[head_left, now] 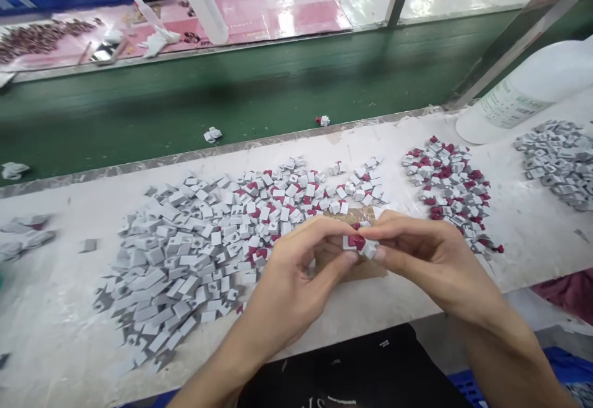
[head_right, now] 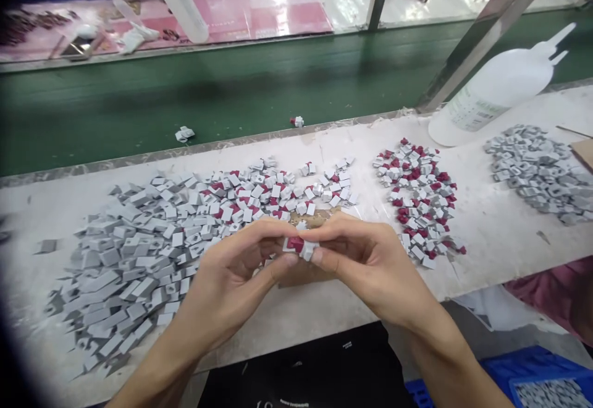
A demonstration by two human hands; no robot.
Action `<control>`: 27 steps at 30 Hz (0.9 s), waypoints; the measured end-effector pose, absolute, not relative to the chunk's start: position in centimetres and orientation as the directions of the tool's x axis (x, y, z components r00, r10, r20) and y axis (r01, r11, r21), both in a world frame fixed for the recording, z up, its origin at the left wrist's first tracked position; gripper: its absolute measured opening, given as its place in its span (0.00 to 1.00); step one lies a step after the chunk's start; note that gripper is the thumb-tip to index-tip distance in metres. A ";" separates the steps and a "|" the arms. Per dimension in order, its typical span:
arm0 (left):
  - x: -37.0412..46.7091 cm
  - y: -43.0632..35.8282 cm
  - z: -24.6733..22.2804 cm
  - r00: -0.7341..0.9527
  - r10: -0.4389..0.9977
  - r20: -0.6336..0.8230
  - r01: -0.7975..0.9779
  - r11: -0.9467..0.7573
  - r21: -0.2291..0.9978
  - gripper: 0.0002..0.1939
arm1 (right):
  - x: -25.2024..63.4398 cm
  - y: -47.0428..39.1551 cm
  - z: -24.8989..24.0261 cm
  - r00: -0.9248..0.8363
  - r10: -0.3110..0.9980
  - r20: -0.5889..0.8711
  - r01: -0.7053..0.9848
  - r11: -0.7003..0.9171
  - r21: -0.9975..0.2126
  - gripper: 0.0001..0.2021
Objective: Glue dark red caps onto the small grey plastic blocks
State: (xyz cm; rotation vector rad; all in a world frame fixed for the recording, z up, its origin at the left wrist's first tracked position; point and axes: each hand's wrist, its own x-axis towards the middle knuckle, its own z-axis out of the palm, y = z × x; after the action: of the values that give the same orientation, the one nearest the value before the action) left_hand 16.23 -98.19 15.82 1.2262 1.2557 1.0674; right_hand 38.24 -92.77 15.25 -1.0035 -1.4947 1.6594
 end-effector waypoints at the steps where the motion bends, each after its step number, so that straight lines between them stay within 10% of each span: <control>1: 15.7 -97.7 16.2 0.045 0.996 -0.080 0.078 0.076 0.994 0.09 | 37.7 -92.0 15.5 -0.496 0.863 -0.092 -0.014 -0.114 -0.993 0.09; 13: 10.4 -94.0 17.4 -0.053 0.995 -0.083 0.001 0.083 0.997 0.07 | 32.4 -86.8 16.3 -0.587 0.809 0.018 -0.115 -0.061 -0.991 0.07; 17: 7.9 -90.6 17.0 -0.012 0.990 -0.139 0.226 0.138 0.964 0.07 | 30.4 -82.6 15.3 -0.656 0.751 -0.075 0.148 0.031 -0.988 0.13; 22: 4.5 -82.1 15.3 -0.386 0.914 -0.122 0.420 0.292 0.859 0.03 | 23.4 -73.4 13.0 -0.424 0.906 0.015 0.551 0.271 -0.789 0.24; 27: 4.1 -74.7 12.9 -0.431 0.877 -0.213 0.435 0.409 0.802 0.15 | 20.3 -69.2 12.4 -0.356 0.934 0.019 0.627 0.254 -0.737 0.12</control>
State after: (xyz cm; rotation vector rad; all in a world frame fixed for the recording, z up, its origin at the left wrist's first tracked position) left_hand 4.10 -74.74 12.86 1.1109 2.0314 0.8938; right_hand 20.33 -69.20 12.35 -1.4162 -2.0741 0.8960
